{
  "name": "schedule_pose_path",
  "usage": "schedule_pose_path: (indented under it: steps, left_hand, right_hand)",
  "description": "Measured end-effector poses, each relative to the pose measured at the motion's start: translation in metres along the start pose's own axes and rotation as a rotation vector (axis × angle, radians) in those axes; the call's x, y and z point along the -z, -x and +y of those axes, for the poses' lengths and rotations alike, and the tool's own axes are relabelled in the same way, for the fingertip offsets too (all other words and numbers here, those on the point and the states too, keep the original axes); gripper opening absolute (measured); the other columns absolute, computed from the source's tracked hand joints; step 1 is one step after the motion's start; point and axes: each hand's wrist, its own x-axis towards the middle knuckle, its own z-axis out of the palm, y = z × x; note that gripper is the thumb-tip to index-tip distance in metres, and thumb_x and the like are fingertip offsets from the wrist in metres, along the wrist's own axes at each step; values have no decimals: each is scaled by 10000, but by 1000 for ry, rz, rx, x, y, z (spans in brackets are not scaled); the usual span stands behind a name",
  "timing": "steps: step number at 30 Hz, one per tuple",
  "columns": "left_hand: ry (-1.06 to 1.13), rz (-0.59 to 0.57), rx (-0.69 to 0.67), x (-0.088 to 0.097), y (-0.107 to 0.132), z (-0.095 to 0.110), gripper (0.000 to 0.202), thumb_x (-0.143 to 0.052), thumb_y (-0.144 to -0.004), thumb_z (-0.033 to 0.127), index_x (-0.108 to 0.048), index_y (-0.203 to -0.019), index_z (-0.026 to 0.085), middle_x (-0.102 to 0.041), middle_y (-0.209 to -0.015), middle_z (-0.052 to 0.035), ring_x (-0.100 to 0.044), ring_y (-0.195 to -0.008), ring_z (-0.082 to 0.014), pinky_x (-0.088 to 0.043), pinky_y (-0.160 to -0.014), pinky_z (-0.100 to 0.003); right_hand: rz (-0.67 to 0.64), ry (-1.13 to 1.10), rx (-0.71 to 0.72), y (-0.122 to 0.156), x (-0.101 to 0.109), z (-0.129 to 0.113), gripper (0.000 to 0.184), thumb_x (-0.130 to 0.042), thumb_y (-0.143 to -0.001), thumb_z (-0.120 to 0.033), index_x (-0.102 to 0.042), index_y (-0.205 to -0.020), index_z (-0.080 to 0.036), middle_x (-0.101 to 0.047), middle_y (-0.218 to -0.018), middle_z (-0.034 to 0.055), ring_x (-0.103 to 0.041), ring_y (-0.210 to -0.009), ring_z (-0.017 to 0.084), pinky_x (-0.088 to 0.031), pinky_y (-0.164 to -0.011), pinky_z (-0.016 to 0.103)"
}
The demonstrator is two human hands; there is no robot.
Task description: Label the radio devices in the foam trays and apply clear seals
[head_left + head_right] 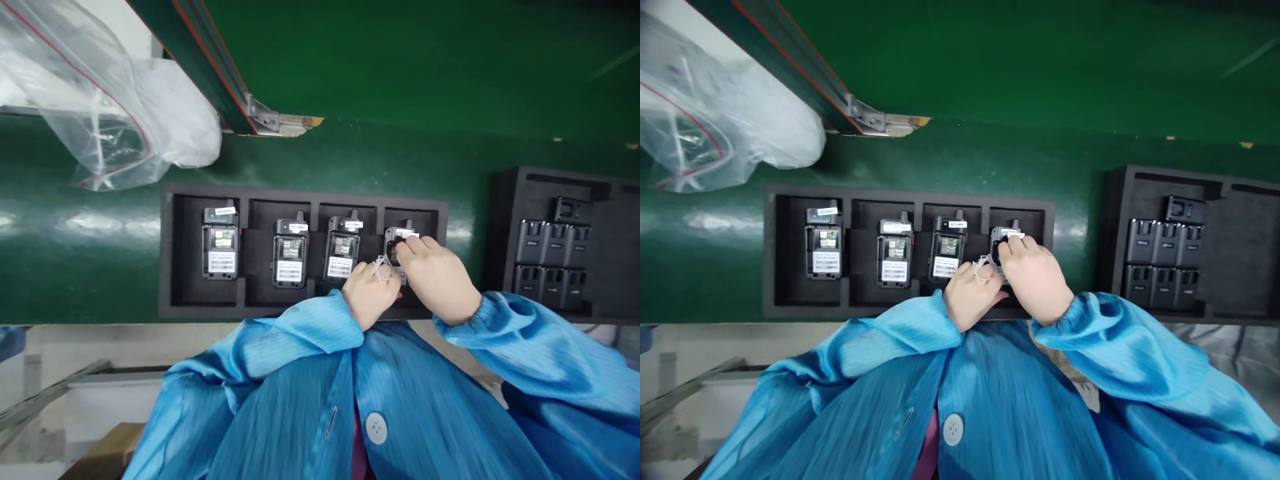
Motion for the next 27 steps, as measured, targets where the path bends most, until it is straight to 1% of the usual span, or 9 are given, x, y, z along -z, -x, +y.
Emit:
schedule_pose_path:
  steps: [3,5,8,10,12,15,17,21,27]
  left_hand:
    - [13,50,-6,7,4,-1,248,-693,-827,393,-589,-791,171,-599,-783,-32,-580,-745,-196,-348,-677,-345]
    - [40,88,-20,20,10,-10,241,-647,-863,392,-584,-771,179,-596,-775,-26,-580,-740,-188,-349,-679,-338]
    - [43,123,10,47,28,-37,228,-572,-913,390,-623,-817,189,-597,-765,-25,-581,-750,-185,-354,-683,-330]
    - [6,109,65,60,41,-59,234,-562,-917,402,-656,-937,189,-609,-798,-43,-588,-783,-201,-362,-689,-331]
    - [-25,59,84,66,52,-75,311,-586,-897,435,-651,-1076,189,-617,-844,-60,-592,-813,-218,-370,-693,-335]
    - [-40,-32,45,62,59,-85,393,-626,-863,465,-629,-1154,201,-623,-888,-63,-593,-815,-225,-373,-691,-340]
    - [-44,-65,36,56,58,-83,323,-631,-864,442,-647,-1076,200,-622,-899,-61,-593,-826,-225,-374,-697,-345]
    - [-15,-38,36,50,51,-76,199,-634,-872,382,-637,-863,182,-599,-853,-53,-588,-838,-217,-366,-688,-341]
    - [21,-16,61,47,46,-71,172,-654,-860,340,-623,-826,174,-618,-808,-47,-592,-781,-205,-378,-672,-345]
  right_hand:
    - [13,14,-9,0,8,4,132,-467,-844,-65,-575,-837,-139,-594,-819,90,-527,-759,221,-338,-620,312]
    - [54,-48,-42,1,12,8,96,-486,-858,-105,-571,-847,-148,-594,-811,74,-534,-743,205,-350,-625,304]
    - [146,-276,-88,-3,16,4,60,-521,-891,-188,-570,-922,-171,-616,-860,45,-570,-780,181,-394,-671,281]
    - [200,-428,-75,-11,16,-6,82,-516,-911,-211,-569,-966,-184,-629,-910,35,-590,-829,169,-419,-724,269]
    - [229,-505,-35,-23,13,-21,94,-498,-924,-213,-576,-971,-187,-628,-925,32,-592,-843,162,-427,-759,266]
    - [216,-477,18,-41,7,-41,110,-489,-923,-200,-591,-959,-180,-613,-902,36,-580,-836,168,-418,-749,270]
    - [183,-406,34,-50,4,-48,113,-486,-918,-192,-594,-945,-172,-611,-897,46,-568,-835,180,-405,-731,278]
    - [153,-245,22,-59,4,-56,137,-456,-921,-189,-587,-894,-160,-615,-877,66,-542,-793,188,-370,-693,296]
    - [99,-35,19,-61,19,-68,133,-435,-908,-145,-561,-864,-158,-599,-843,87,-537,-779,204,-342,-619,305]
